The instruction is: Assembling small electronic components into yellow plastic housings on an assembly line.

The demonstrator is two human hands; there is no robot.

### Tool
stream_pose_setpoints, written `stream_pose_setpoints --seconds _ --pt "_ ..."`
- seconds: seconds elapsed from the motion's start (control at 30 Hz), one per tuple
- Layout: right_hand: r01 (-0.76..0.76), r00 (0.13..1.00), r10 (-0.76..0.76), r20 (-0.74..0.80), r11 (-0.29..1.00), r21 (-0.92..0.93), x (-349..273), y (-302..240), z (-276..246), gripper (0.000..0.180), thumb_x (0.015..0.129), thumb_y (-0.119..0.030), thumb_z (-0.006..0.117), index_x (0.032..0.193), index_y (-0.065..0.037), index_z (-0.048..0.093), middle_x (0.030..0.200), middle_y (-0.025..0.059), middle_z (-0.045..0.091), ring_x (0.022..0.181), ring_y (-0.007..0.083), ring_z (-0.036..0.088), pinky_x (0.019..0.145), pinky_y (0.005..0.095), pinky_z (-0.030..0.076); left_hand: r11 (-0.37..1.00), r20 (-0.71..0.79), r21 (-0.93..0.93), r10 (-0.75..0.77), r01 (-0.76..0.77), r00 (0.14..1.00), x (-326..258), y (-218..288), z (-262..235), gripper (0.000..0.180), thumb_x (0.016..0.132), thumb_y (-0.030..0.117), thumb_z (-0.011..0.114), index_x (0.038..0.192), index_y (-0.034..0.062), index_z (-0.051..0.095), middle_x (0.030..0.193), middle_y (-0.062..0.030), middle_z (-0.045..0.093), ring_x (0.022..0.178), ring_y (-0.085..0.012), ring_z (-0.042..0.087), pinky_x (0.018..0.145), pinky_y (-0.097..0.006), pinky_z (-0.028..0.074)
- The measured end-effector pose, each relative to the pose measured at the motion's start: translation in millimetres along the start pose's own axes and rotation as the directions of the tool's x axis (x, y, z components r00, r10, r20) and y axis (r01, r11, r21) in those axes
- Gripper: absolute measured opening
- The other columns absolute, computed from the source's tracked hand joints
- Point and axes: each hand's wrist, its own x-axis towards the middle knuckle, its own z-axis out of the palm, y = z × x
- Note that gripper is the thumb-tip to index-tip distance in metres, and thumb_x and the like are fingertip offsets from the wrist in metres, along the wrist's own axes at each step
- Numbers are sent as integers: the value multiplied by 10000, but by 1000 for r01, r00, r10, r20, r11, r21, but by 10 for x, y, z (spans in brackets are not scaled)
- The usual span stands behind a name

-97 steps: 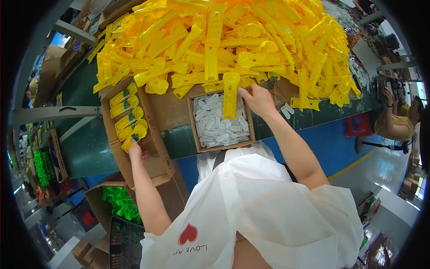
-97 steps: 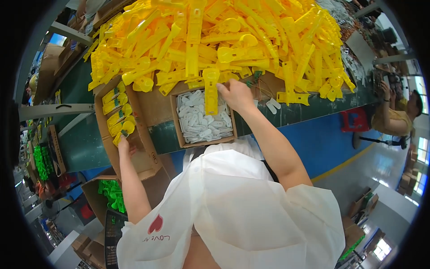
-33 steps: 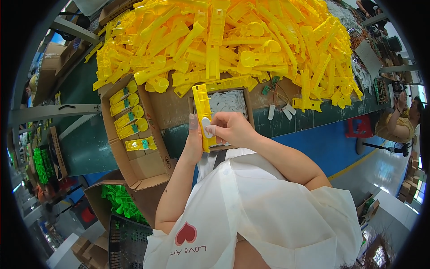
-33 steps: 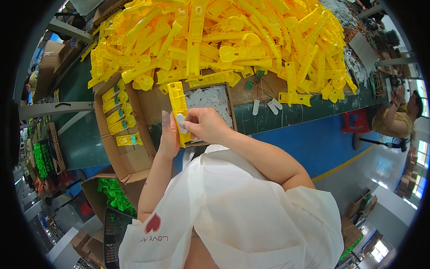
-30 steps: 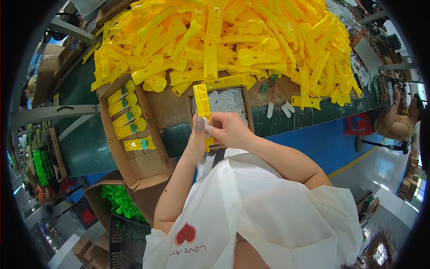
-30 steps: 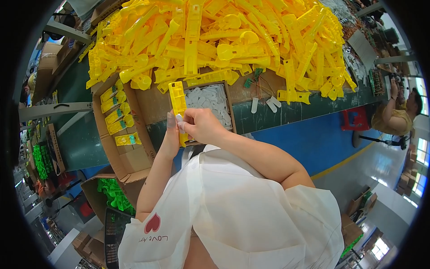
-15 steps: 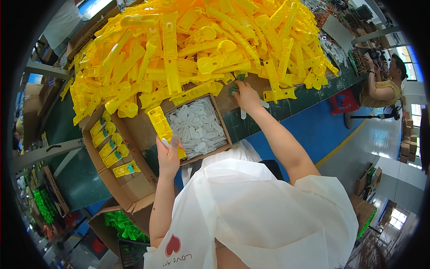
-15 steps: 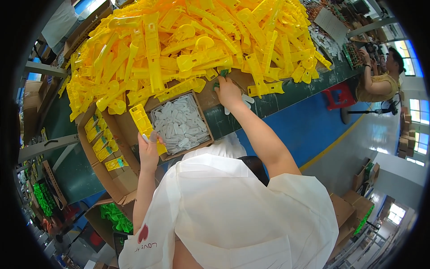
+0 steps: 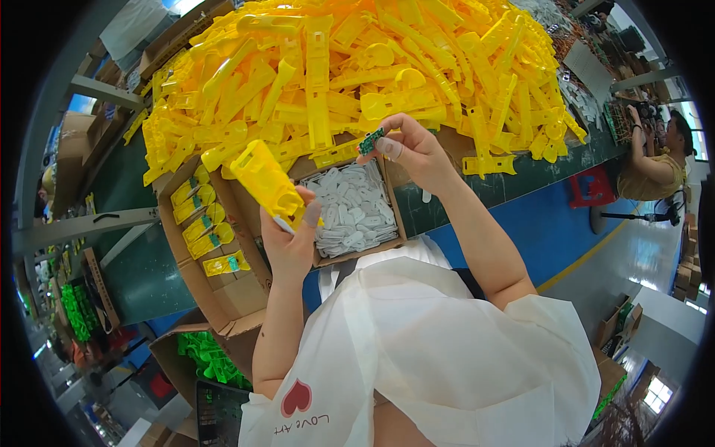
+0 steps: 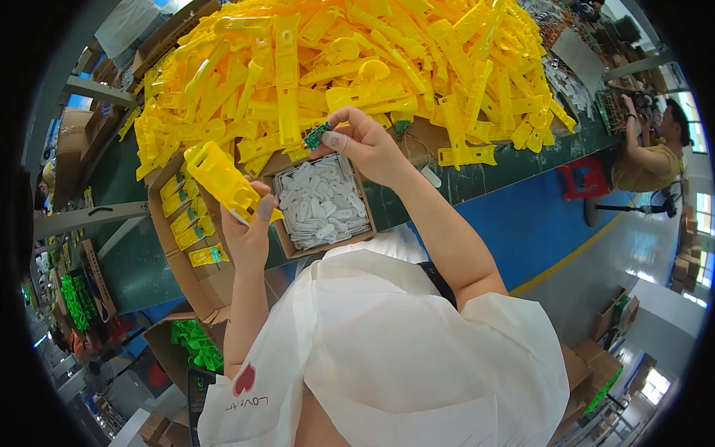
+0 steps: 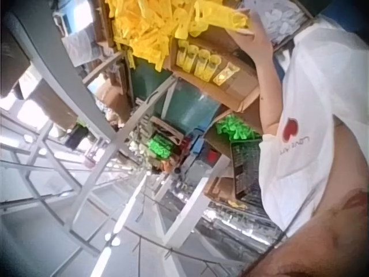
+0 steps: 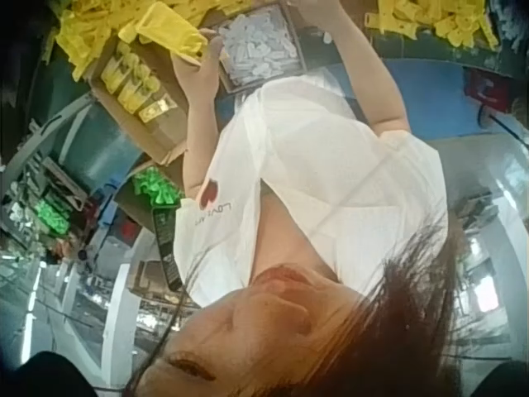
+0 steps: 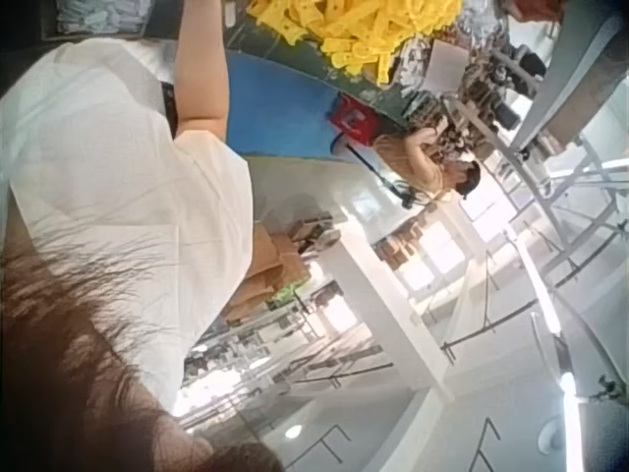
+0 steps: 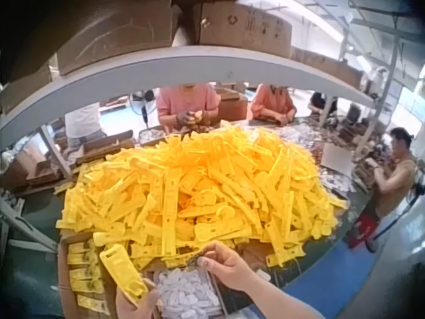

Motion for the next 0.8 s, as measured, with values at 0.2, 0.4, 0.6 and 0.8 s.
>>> stream_pose_setpoints --seconds 0.2,0.4,0.6,0.8 --pt "-135 978 134 159 991 -2 -150 114 454 146 893 -97 419 1014 -57 347 792 78 569 727 129 575 655 244 456 993 50 98 58 -63 997 65 115 115 349 769 118 641 1021 35 415 906 -37 534 782 -84 483 698 -204 397" --pt "-192 971 236 26 845 -499 -236 16 581 148 851 -146 527 828 -18 455 655 32 541 574 66 494 519 198 391 972 57 232 15 -28 998 -5 123 -11 338 768 103 639 1016 33 421 846 -26 552 742 -87 503 665 -208 414" --pt "-368 922 386 1 880 -300 -325 -156 716 135 852 -128 515 790 -28 450 611 41 552 473 47 469 434 179 358 919 153 -325 -181 223 971 4 117 -119 412 858 359 482 1104 34 420 961 -85 546 786 -119 530 667 -231 461" --pt "-413 906 422 -9 881 -231 -393 -197 991 117 851 -104 501 770 -46 439 579 36 547 418 50 469 400 187 362 787 250 -476 -305 391 919 -9 -52 -150 609 880 514 211 1191 29 408 1122 -141 483 884 -195 544 742 -319 478"
